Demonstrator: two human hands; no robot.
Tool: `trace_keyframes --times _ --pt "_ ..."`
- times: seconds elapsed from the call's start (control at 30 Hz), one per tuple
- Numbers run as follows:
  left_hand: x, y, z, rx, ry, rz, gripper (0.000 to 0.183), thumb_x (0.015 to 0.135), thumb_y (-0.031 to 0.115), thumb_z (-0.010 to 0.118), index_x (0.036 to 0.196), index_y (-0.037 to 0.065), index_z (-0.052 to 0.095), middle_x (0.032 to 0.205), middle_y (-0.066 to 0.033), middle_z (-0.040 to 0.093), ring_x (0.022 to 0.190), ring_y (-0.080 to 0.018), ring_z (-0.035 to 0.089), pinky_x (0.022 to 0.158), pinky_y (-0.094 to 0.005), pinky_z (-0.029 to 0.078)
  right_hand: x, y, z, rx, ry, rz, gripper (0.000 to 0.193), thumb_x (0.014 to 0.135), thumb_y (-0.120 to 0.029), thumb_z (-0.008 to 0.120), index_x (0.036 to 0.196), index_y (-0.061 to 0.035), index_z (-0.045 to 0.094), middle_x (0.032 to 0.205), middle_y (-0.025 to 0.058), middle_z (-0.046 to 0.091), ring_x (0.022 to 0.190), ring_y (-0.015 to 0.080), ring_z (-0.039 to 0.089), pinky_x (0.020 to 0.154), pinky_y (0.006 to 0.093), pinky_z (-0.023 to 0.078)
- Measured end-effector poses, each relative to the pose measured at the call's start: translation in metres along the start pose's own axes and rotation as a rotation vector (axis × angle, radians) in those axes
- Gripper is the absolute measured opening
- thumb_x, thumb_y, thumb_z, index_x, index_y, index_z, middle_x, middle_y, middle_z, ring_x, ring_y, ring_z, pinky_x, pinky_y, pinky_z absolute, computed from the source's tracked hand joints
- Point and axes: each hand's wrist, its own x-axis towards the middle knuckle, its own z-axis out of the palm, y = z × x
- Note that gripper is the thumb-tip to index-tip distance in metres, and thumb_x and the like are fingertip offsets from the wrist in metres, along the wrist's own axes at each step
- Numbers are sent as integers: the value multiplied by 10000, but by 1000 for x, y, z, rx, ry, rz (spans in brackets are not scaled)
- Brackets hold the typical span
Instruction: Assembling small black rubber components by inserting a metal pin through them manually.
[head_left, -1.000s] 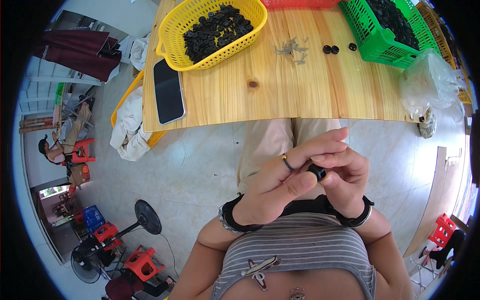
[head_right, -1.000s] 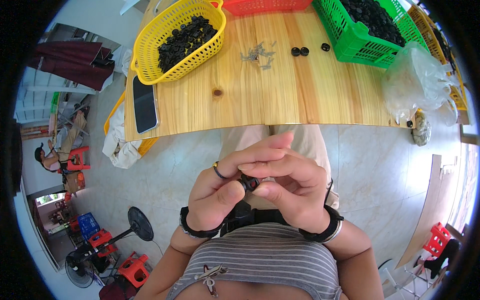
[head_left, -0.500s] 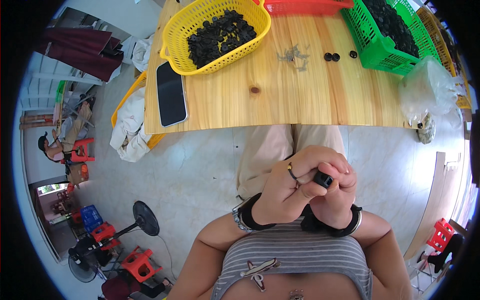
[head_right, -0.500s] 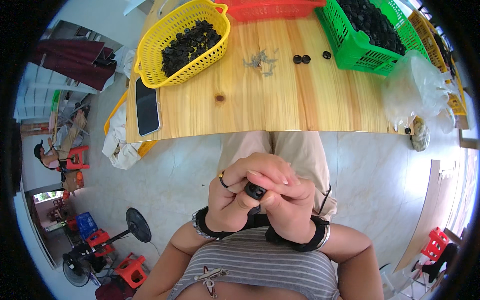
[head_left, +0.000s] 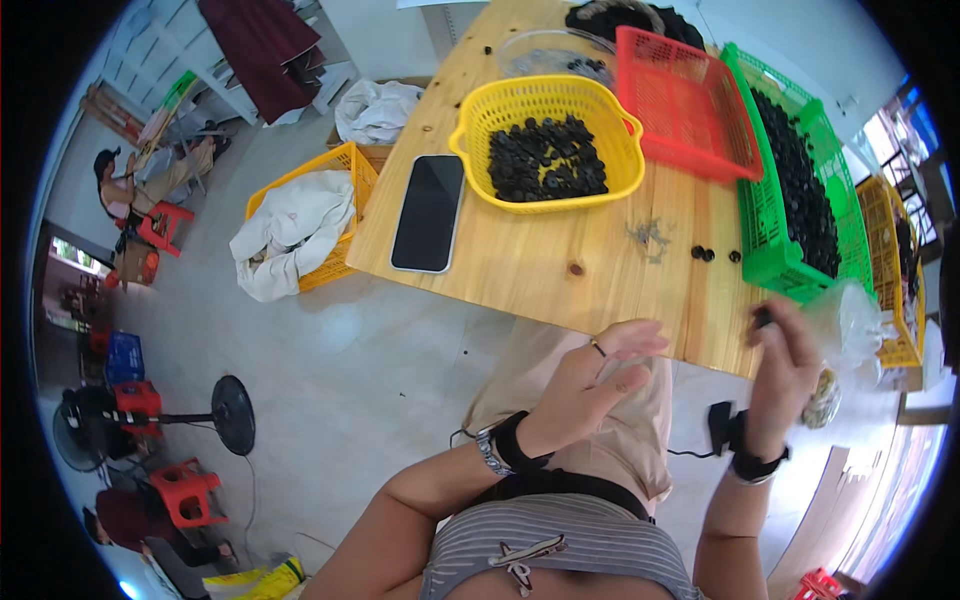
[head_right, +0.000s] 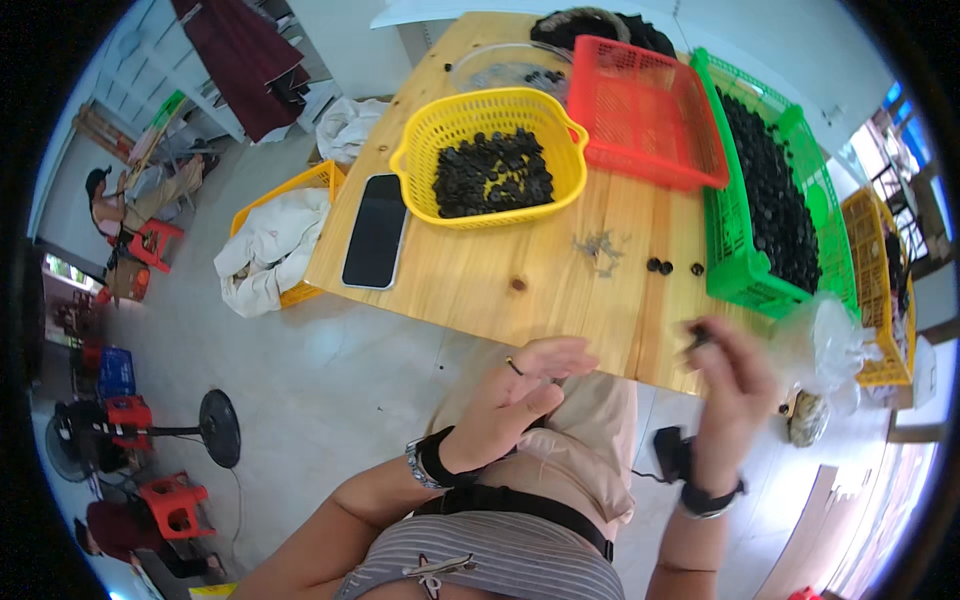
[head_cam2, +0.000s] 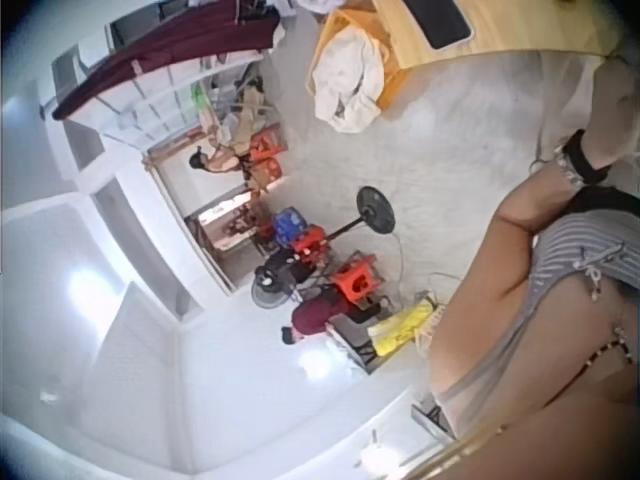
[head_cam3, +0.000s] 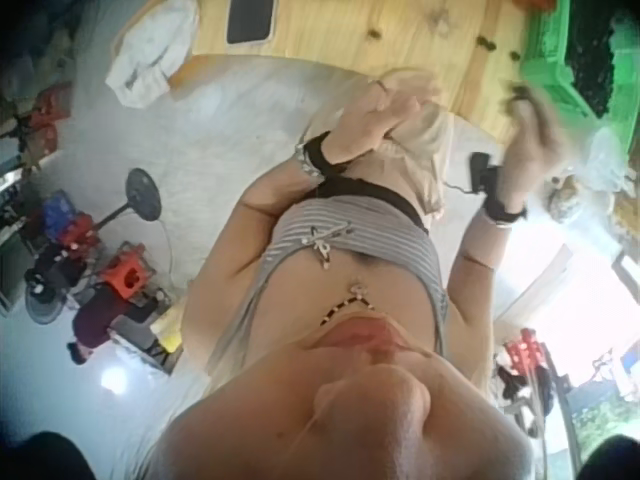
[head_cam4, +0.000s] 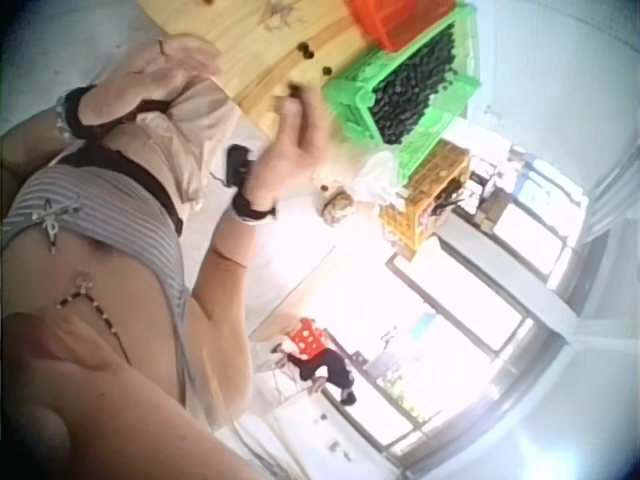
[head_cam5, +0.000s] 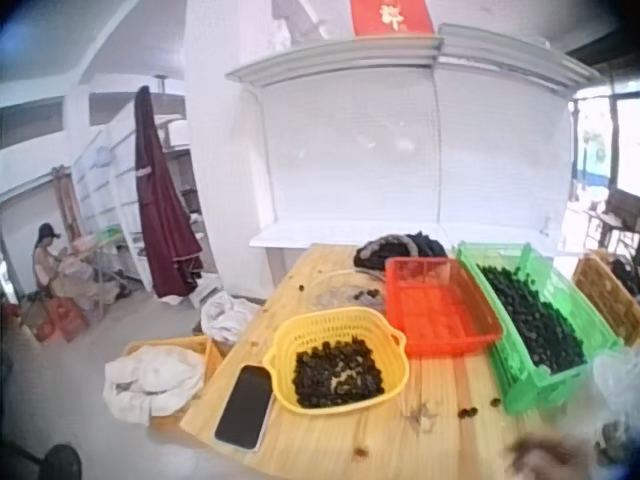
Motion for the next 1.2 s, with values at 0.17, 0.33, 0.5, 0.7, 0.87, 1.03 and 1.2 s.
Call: trace_keyframes --times 0.17,0.33,0.5,0.7,0.87,1.03,1.2 --pt "-8 20 -25 149 195 -73 228 885 138 501 1051 -12 540 1023 -83 590 978 -132 528 857 -256 390 96 -3 -42 -391 127 -58 301 849 -104 532 1130 1 561 932 57 615 703 80 498 653 208 408" --pt "-13 16 -71 612 503 174 142 866 109 522 908 0 603 872 -82 632 820 -128 581 741 -249 439 143 13 -55 -969 -51 -30 318 819 -96 555 1130 -34 568 948 82 629 753 123 552 690 238 433" --pt "-3 29 -123 896 724 353 205 822 87 561 1010 6 569 973 -125 604 872 -216 578 770 -283 438 149 10 -8 -899 -254 -256 328 780 -95 584 1106 -63 584 1116 137 579 989 220 561 808 285 438" --pt "46 49 -120 1318 665 462 390 744 91 614 1115 70 497 1121 -151 509 1006 -325 498 836 -387 412 147 -10 107 -791 -687 -260 304 794 -138 596 1084 -50 586 1079 113 587 998 232 554 838 301 441" --pt "37 43 -118 1126 489 236 229 730 90 624 927 62 512 941 -161 502 883 -354 514 736 -408 425 168 -45 140 -881 -821 -130 339 804 -240 600 1070 -31 591 990 108 616 865 191 585 789 289 448" --pt "-6 52 -118 1041 438 206 220 698 90 668 856 61 519 939 -142 548 809 -332 561 678 -371 453 202 -83 160 -835 -812 -263 314 815 -224 581 1043 -10 605 939 101 631 830 180 582 761 286 451" --pt "-23 52 -118 974 432 232 270 636 17 710 839 80 543 1018 -125 571 841 -289 600 677 -318 475 235 -73 212 -834 -1065 -312 307 838 -147 531 1104 3 557 1043 90 609 898 152 571 789 271 456"
